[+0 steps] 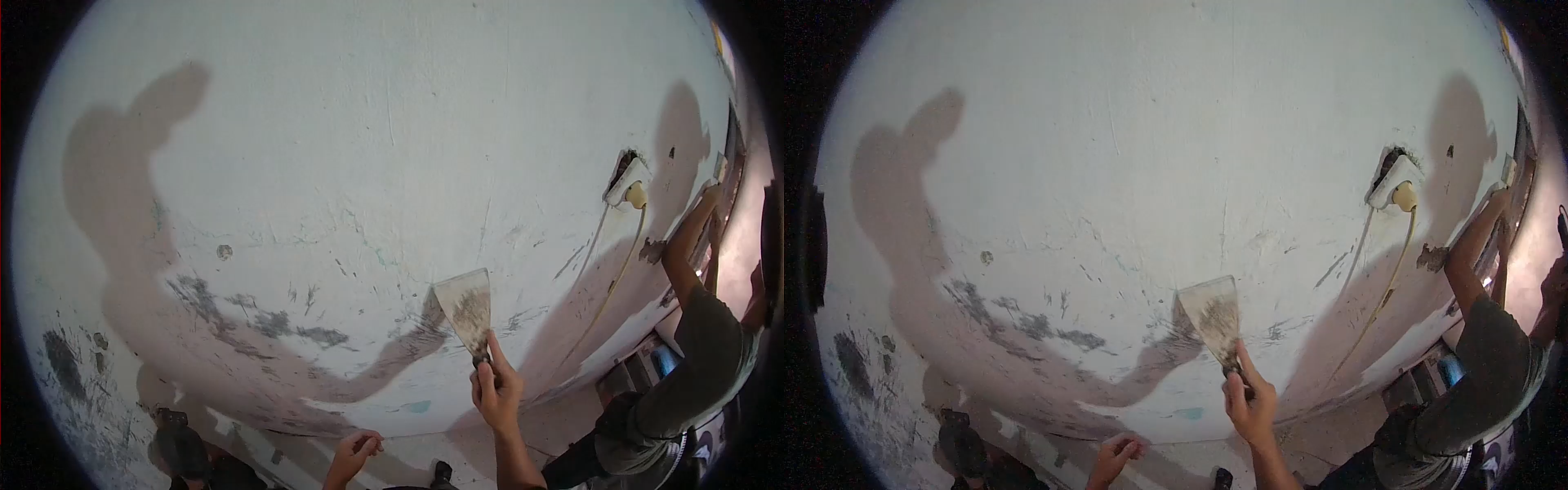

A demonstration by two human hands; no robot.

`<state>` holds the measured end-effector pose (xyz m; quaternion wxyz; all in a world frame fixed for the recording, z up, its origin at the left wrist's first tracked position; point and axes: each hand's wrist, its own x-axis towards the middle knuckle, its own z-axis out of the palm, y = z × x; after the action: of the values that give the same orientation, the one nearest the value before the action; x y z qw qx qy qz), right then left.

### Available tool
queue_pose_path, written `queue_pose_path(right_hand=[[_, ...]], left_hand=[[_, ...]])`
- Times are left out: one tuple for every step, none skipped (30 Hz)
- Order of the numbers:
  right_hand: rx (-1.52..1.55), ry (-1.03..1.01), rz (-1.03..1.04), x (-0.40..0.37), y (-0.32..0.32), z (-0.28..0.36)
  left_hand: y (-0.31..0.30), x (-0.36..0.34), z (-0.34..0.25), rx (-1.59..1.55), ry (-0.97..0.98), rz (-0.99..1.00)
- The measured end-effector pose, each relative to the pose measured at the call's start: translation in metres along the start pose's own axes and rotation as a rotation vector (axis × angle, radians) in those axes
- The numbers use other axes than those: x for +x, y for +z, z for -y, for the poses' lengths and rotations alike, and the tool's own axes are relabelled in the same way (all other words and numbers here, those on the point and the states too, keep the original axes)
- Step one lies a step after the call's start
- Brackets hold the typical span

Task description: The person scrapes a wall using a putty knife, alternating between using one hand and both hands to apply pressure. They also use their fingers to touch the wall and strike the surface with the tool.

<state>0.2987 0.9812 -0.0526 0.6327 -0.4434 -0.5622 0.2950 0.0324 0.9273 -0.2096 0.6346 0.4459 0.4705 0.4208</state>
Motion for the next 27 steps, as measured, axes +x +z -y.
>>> queue_pose_path(right_hand=[[0.047, -0.044, 0.028, 0.012, 0.006, 0.005], [-0.016, -0.099, 0.02, 0.016, 0.012, 0.017], [-0.006, -0.098, 0.017, 0.014, 0.012, 0.021], [-0.035, -0.144, 0.027, 0.013, 0.014, 0.022], [-0.065, -0.195, 0.036, 0.012, 0.015, 0.024], [-0.051, -0.173, 0.024, 0.006, 0.013, 0.021], [-0.045, -0.181, 0.021, -0.002, 0.009, 0.016], [-0.048, -0.059, 0.001, -0.012, 0.003, 0.009], [-0.054, 0.066, -0.016, -0.019, -0.004, 0.002], [-0.055, 0.068, -0.01, -0.024, -0.011, -0.004], [-0.054, 0.097, -0.007, -0.029, -0.018, -0.01], [-0.052, 0.126, -0.004, -0.031, -0.021, -0.013], [-0.054, 0.131, 0.001, -0.025, -0.018, -0.014], [-0.124, 0.067, 0.028, -0.011, -0.014, -0.013], [-0.196, 0.012, 0.053, 0.0, -0.009, -0.008], [-0.155, -0.032, 0.095, 0.011, -0.003, 0.004], [-0.162, -0.027, 0.096, 0.016, 0.002, 0.014], [-0.142, -0.057, 0.114, 0.018, 0.007, 0.025], [-0.116, -0.089, 0.126, 0.017, 0.011, 0.032], [-0.107, -0.07, 0.148, 0.011, 0.009, 0.033], [-0.106, -0.075, 0.143, 0.003, 0.007, 0.029], [-0.059, -0.033, 0.098, -0.007, 0.005, 0.022], [-0.015, 0.012, 0.057, -0.014, 0.003, 0.018], [-0.002, 0.073, 0.025, -0.02, 0.0, 0.02], [-0.006, 0.076, 0.025, -0.022, -0.005, 0.018], [-0.092, 0.064, -0.028, -0.022, -0.013, 0.016], [-0.176, 0.051, -0.082, -0.022, -0.02, 0.014]], left_hand=[[0.0, 0.004, -0.002, 0.026, 0.001, -0.014], [0.005, 0.001, -0.013, 0.032, 0.004, -0.018], [0.014, -0.007, -0.031, 0.065, 0.111, -0.015], [0.018, -0.01, -0.041, 0.098, 0.221, -0.009], [0.018, -0.009, -0.038, 0.108, 0.228, -0.01], [0.016, -0.008, -0.029, 0.111, 0.211, -0.073], [0.013, -0.007, -0.022, 0.111, 0.194, -0.136], [0.009, -0.005, -0.018, 0.112, 0.199, -0.138], [0.005, -0.004, -0.014, 0.138, 0.215, -0.14], [0.002, -0.005, -0.009, 0.163, 0.228, -0.143], [-0.001, -0.005, 0.001, 0.16, 0.222, -0.148], [-0.004, -0.005, 0.01, 0.156, 0.214, -0.195], [-0.007, -0.003, 0.018, 0.153, 0.208, -0.242], [-0.008, 0.0, 0.019, 0.15, 0.202, -0.243], [-0.01, -0.001, 0.019, 0.129, 0.19, -0.24], [-0.008, -0.003, 0.018, 0.107, 0.179, -0.235], [-0.004, -0.002, 0.015, 0.101, 0.173, -0.232], [-0.004, -0.001, 0.008, 0.152, 0.174, -0.199], [-0.006, -0.001, 0.003, 0.209, 0.178, -0.164], [-0.008, 0.0, 0.001, 0.217, 0.182, -0.16], [-0.006, 0.002, 0.001, 0.186, 0.203, -0.179], [-0.005, 0.004, 0.003, 0.151, 0.224, -0.198], [-0.006, 0.007, 0.008, 0.146, 0.227, -0.197], [-0.008, 0.008, 0.016, 0.098, 0.233, -0.185], [-0.01, 0.007, 0.022, 0.051, 0.237, -0.172], [-0.008, 0.005, 0.016, 0.049, 0.235, -0.17], [-0.006, 0.001, 0.007, 0.072, 0.209, -0.154]])
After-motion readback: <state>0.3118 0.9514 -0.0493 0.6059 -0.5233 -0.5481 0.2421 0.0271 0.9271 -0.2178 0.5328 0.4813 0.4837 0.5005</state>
